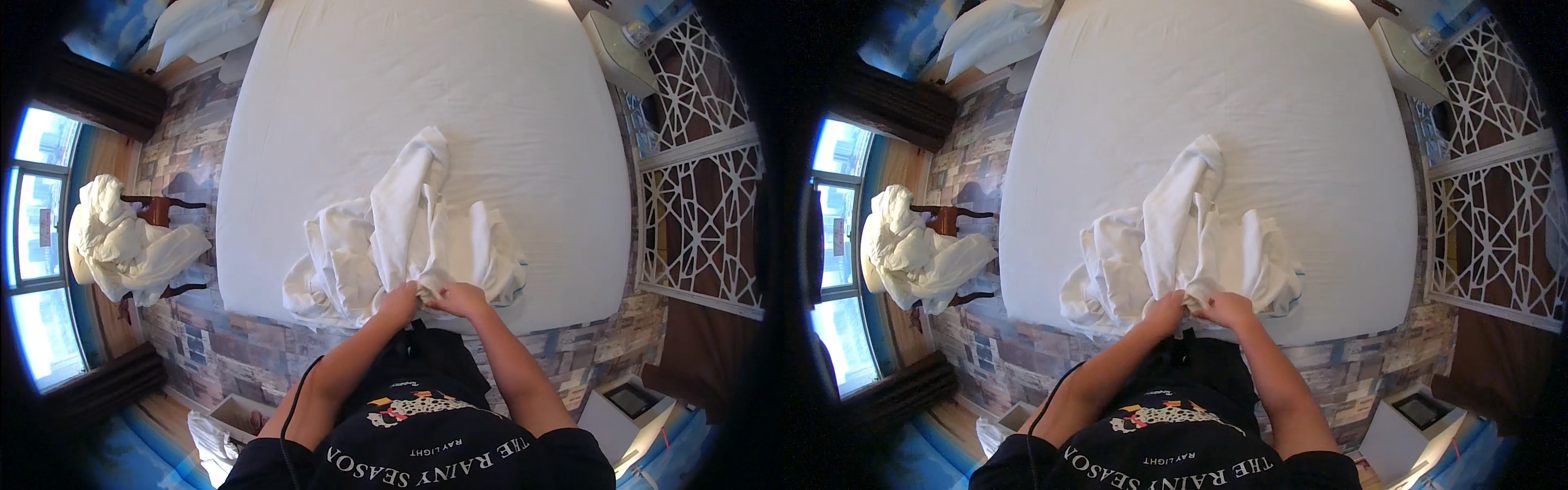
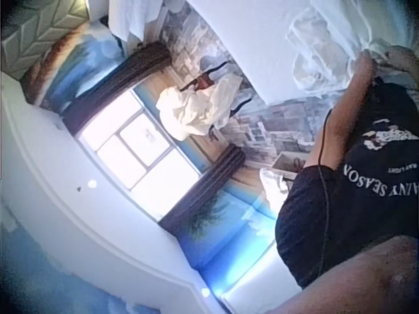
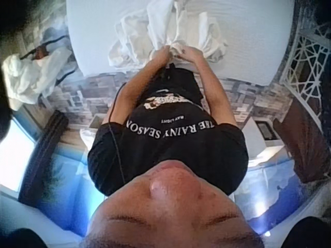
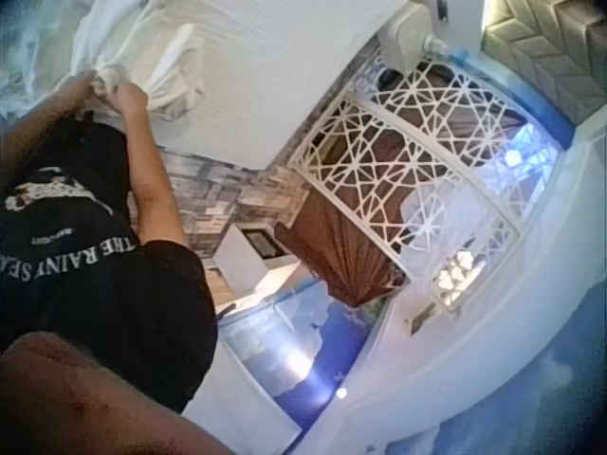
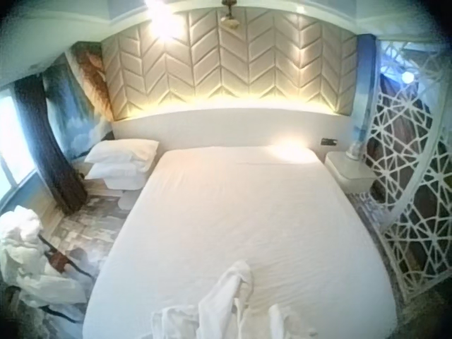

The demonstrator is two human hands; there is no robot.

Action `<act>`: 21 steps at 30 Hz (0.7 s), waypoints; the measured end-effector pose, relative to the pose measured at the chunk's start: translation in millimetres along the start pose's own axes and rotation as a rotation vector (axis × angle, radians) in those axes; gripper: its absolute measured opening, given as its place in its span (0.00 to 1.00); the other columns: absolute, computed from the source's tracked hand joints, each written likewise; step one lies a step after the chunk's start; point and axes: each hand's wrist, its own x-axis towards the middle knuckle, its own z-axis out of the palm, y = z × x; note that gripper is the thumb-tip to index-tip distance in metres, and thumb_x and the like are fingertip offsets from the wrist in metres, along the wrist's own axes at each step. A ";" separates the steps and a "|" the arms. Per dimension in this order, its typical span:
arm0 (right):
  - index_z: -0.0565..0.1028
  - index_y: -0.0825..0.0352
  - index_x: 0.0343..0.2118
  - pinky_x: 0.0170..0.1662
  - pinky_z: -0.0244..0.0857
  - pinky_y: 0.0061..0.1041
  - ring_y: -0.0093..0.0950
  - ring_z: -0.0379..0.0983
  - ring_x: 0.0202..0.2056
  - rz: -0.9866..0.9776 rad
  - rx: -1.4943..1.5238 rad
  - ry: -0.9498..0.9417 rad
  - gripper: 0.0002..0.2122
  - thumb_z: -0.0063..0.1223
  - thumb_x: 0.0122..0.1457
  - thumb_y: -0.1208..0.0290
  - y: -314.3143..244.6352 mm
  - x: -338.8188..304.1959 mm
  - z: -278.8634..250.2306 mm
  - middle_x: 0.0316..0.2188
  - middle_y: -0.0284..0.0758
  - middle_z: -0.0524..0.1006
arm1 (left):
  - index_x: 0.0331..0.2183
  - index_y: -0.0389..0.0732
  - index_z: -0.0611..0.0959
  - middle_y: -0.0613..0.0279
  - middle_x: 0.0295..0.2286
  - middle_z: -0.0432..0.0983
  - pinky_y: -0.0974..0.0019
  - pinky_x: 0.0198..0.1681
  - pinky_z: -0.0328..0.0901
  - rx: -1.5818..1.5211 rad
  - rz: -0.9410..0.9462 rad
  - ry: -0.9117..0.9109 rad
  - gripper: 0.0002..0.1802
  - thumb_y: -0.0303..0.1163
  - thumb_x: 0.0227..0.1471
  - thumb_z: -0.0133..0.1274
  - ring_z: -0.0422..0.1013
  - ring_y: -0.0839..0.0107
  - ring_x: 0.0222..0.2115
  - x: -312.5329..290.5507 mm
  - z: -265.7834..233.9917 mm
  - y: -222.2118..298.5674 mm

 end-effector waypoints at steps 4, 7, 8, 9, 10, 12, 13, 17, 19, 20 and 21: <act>0.76 0.69 0.26 0.33 0.64 0.34 0.35 0.71 0.28 -0.218 0.341 0.361 0.19 0.49 0.57 0.53 7.6 12.8 -4.4 0.24 0.41 0.73 | 0.40 0.40 0.77 0.46 0.37 0.74 0.52 0.43 0.65 -0.027 0.111 0.020 0.14 0.33 0.52 0.46 0.71 0.49 0.39 16.9 -74.2 34.2; 0.75 0.69 0.29 0.36 0.63 0.30 0.28 0.68 0.28 -0.296 0.694 0.446 0.16 0.48 0.60 0.58 -19.1 -28.8 -77.6 0.23 0.37 0.72 | 0.39 0.39 0.78 0.49 0.37 0.75 0.54 0.43 0.66 0.016 0.199 0.192 0.13 0.34 0.52 0.46 0.71 0.50 0.39 14.9 -150.1 49.8; 0.76 0.69 0.31 0.37 0.63 0.28 0.27 0.69 0.30 -0.347 0.678 0.587 0.15 0.48 0.60 0.60 -19.6 -36.0 -93.6 0.25 0.37 0.74 | 0.38 0.40 0.79 0.49 0.37 0.75 0.55 0.42 0.66 0.029 0.252 0.330 0.12 0.33 0.53 0.46 0.71 0.49 0.38 19.0 -163.2 44.9; 0.76 0.70 0.32 0.38 0.63 0.26 0.25 0.69 0.31 -0.394 0.658 0.730 0.15 0.47 0.61 0.61 -14.4 -39.7 -107.0 0.26 0.37 0.75 | 0.38 0.40 0.79 0.49 0.36 0.75 0.55 0.42 0.66 0.041 0.308 0.466 0.12 0.32 0.53 0.46 0.71 0.49 0.38 23.1 -177.5 38.8; 0.76 0.71 0.33 0.39 0.63 0.25 0.25 0.70 0.32 -0.372 0.802 0.851 0.15 0.47 0.61 0.61 6.2 -38.7 -120.3 0.28 0.37 0.76 | 0.37 0.41 0.78 0.49 0.34 0.75 0.54 0.40 0.66 -0.004 0.321 0.580 0.11 0.31 0.53 0.44 0.71 0.47 0.36 22.6 -202.5 34.1; 0.76 0.72 0.36 0.43 0.64 0.24 0.25 0.71 0.37 -0.351 1.131 0.997 0.15 0.48 0.61 0.63 43.3 -52.4 -147.9 0.34 0.37 0.76 | 0.35 0.40 0.78 0.48 0.30 0.75 0.52 0.36 0.64 -0.057 0.279 0.793 0.10 0.30 0.53 0.42 0.70 0.46 0.32 11.0 -253.5 20.4; 0.75 0.73 0.38 0.45 0.65 0.25 0.26 0.71 0.41 -0.350 1.317 1.015 0.14 0.48 0.62 0.64 51.5 -68.0 -162.3 0.39 0.37 0.76 | 0.34 0.39 0.78 0.46 0.29 0.74 0.52 0.35 0.64 -0.064 0.223 0.887 0.10 0.29 0.53 0.41 0.69 0.46 0.30 4.0 -272.5 8.6; 0.69 0.74 0.46 0.48 0.64 0.29 0.32 0.71 0.44 -0.286 1.602 1.249 0.19 0.44 0.63 0.61 95.4 -87.8 -156.6 0.44 0.42 0.72 | 0.30 0.32 0.78 0.42 0.26 0.73 0.52 0.33 0.61 -0.274 -0.139 1.137 0.17 0.38 0.57 0.44 0.69 0.49 0.29 -15.1 -293.8 -59.0; 0.68 0.74 0.48 0.50 0.62 0.30 0.34 0.70 0.45 -0.239 1.788 1.382 0.20 0.43 0.63 0.60 133.8 -74.5 -134.6 0.45 0.44 0.71 | 0.29 0.29 0.77 0.40 0.26 0.73 0.51 0.34 0.61 -0.352 -0.306 1.189 0.24 0.45 0.58 0.44 0.68 0.47 0.28 -6.6 -263.4 -130.3; 0.67 0.75 0.48 0.52 0.61 0.30 0.34 0.69 0.46 -0.220 1.915 1.468 0.20 0.42 0.63 0.60 163.2 -63.4 -117.5 0.46 0.45 0.71 | 0.29 0.27 0.77 0.39 0.27 0.73 0.51 0.35 0.61 -0.425 -0.440 1.184 0.26 0.46 0.58 0.44 0.68 0.46 0.29 -0.9 -242.2 -183.6; 0.67 0.75 0.48 0.53 0.60 0.30 0.34 0.68 0.48 -0.191 2.040 1.553 0.20 0.42 0.63 0.60 182.6 -59.5 -103.5 0.47 0.45 0.70 | 0.29 0.25 0.77 0.37 0.28 0.73 0.51 0.36 0.61 -0.498 -0.579 1.173 0.29 0.48 0.57 0.44 0.68 0.45 0.30 -5.6 -221.6 -221.4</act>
